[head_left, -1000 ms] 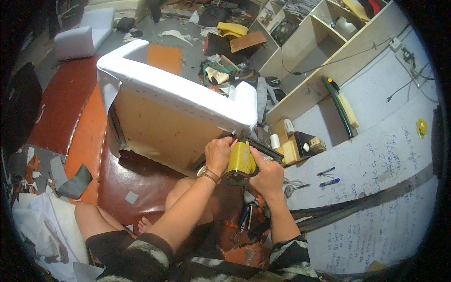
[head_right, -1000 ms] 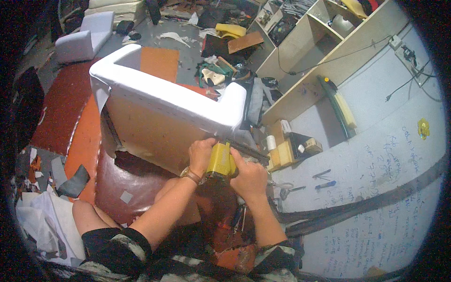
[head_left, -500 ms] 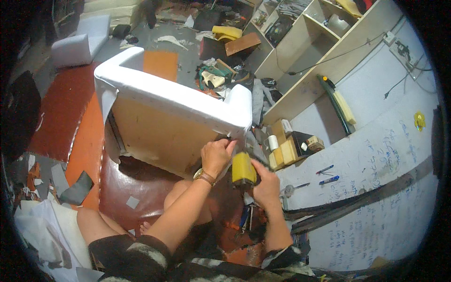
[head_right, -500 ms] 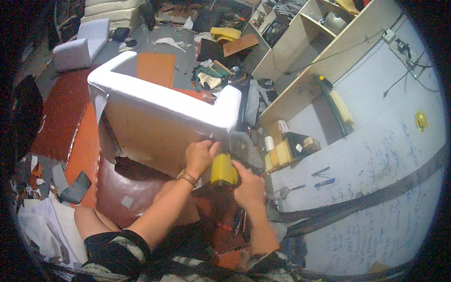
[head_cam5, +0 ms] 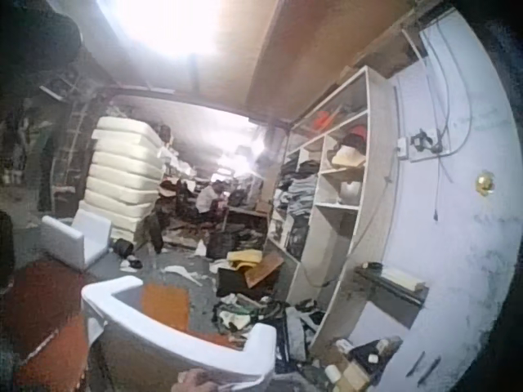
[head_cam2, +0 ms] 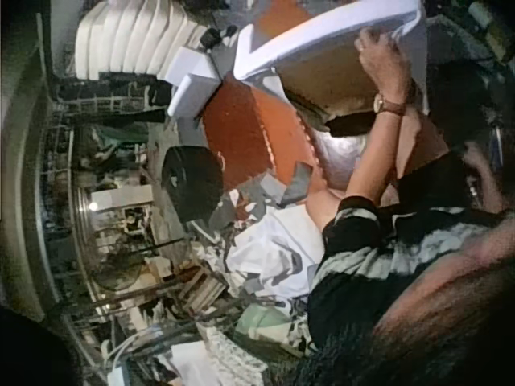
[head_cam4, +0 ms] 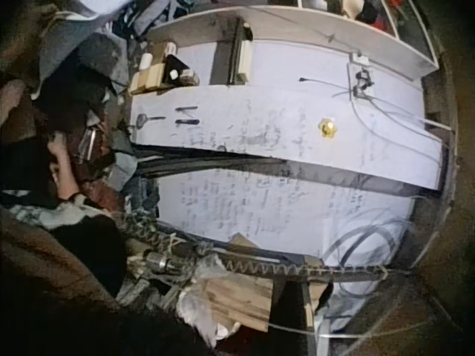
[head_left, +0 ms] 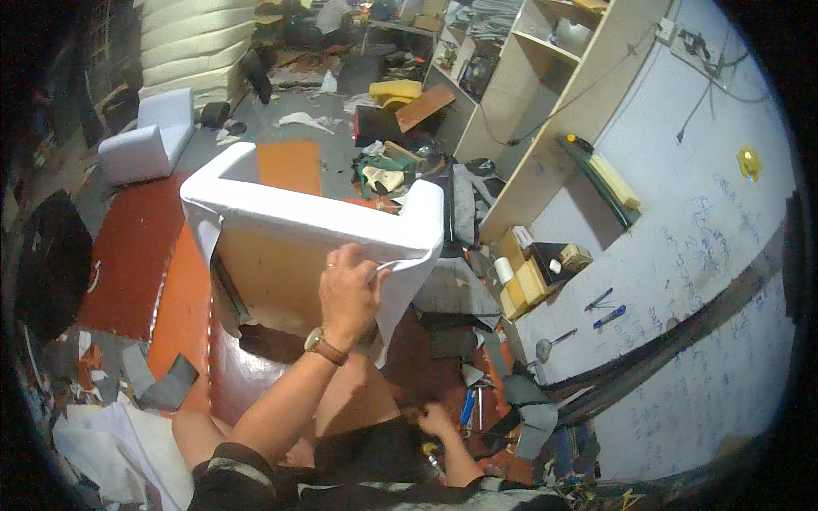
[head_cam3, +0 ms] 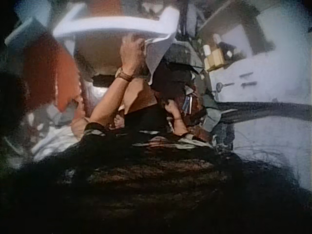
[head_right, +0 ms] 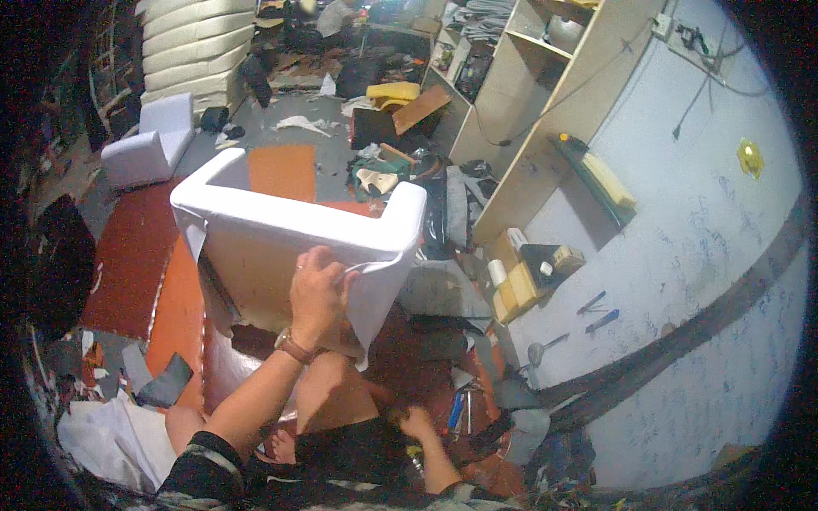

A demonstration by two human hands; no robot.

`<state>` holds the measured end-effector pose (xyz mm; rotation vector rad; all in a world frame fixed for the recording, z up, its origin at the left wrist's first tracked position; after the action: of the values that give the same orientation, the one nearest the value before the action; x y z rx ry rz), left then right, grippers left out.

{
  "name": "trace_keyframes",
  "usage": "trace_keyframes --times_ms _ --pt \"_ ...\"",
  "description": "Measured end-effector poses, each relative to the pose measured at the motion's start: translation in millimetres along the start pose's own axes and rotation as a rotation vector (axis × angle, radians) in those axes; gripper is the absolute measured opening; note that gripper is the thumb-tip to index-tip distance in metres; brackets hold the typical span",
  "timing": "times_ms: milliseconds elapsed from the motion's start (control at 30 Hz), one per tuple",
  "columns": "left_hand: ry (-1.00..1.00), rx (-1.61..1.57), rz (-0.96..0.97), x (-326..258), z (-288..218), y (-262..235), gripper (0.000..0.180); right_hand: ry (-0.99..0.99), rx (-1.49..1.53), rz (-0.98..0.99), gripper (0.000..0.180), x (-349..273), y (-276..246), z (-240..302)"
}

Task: The person is upholstering a chair by attaching white fabric to a foam-covered frame using a staple gun. They repeatedly pull the fabric taut, staple it to the frame, and smooth the surface to ensure a tight fit.

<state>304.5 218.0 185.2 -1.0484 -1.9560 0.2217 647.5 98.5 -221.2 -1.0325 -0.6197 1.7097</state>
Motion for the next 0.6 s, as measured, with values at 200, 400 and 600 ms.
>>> trace_keyframes --times_ms 200,400,600 --pt "0.126 0.133 -0.062 2.8 -2.0 -14.1 0.015 -0.679 0.124 -0.734 0.037 23.4 -266.8 251.8" --pt "0.149 0.170 0.135 7.4 5.7 5.1 0.018 -1.186 -0.301 -0.726 0.037 39.7 -341.5 348.8" --pt "0.071 0.252 0.171 9.9 11.8 3.6 0.031 -1.125 -0.211 -0.545 0.026 61.9 -340.0 369.2"
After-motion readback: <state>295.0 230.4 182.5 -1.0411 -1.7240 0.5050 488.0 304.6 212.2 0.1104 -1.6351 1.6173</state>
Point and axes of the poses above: each hand's wrist, its own x-axis towards the middle knuckle, its own y-axis out of the palm, z = x × y, the point moved 9 cm from there along x, towards the middle knuckle, and after that the axes turned 5 degrees about -y, right-handed, at the moved point
